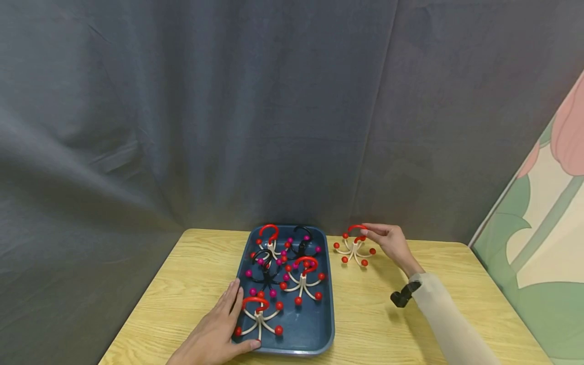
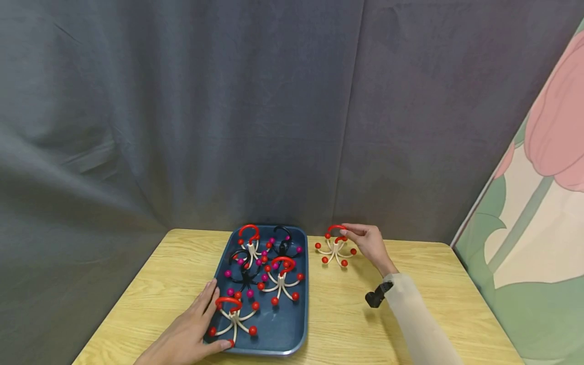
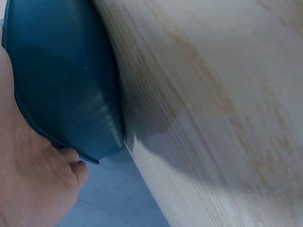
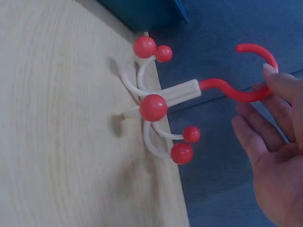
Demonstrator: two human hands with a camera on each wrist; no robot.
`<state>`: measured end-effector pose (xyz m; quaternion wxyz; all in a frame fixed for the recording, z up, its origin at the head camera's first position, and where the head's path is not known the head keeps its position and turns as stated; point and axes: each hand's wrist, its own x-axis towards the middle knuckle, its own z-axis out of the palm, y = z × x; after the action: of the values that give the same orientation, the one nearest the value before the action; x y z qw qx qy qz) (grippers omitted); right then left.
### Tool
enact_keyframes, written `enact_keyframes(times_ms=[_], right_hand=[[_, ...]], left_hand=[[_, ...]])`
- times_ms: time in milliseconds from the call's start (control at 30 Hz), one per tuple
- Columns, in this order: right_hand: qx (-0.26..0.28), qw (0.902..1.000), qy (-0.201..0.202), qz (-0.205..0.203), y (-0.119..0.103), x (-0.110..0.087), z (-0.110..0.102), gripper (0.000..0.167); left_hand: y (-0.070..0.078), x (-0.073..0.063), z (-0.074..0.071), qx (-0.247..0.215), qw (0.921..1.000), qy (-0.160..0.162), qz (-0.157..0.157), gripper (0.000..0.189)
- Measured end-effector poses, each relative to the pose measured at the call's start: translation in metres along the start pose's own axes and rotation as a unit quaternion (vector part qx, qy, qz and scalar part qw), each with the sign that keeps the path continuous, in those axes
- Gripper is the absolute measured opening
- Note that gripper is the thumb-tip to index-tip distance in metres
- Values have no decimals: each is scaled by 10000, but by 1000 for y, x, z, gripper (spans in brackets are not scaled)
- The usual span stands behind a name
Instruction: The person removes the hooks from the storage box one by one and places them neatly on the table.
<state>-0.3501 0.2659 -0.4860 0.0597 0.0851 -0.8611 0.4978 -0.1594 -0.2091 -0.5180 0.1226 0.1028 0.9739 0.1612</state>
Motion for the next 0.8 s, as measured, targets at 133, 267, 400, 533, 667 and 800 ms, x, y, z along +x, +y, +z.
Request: enact_keyframes(times_ms=[133,267,400,533,667,800], right_hand=[[-271,9995,43,-158,-6,0,-5,47],[-284,9995,74,-97,-20,1,-10,59],[-110,9998,128,-53,-46,-1,-7,66],[-60,9998,101,-169,-75,-5,4,62],[-111,9994,-63,-337,-95,-12,20,55],[-28,9981,-294,-538,-112,-22,41,48]], left_hand=[[-1,0,0,29,10000,31,49,132],[-1,0,0,21,10000,32,34,131],[-1,-1,-1,-13,10000,32,6,131],[-3,-1,-2,10,9999,91,51,131],[-3,-1,-2,6,9999,78,65,131],[-1,-1,-1,-16,10000,53,42,131]])
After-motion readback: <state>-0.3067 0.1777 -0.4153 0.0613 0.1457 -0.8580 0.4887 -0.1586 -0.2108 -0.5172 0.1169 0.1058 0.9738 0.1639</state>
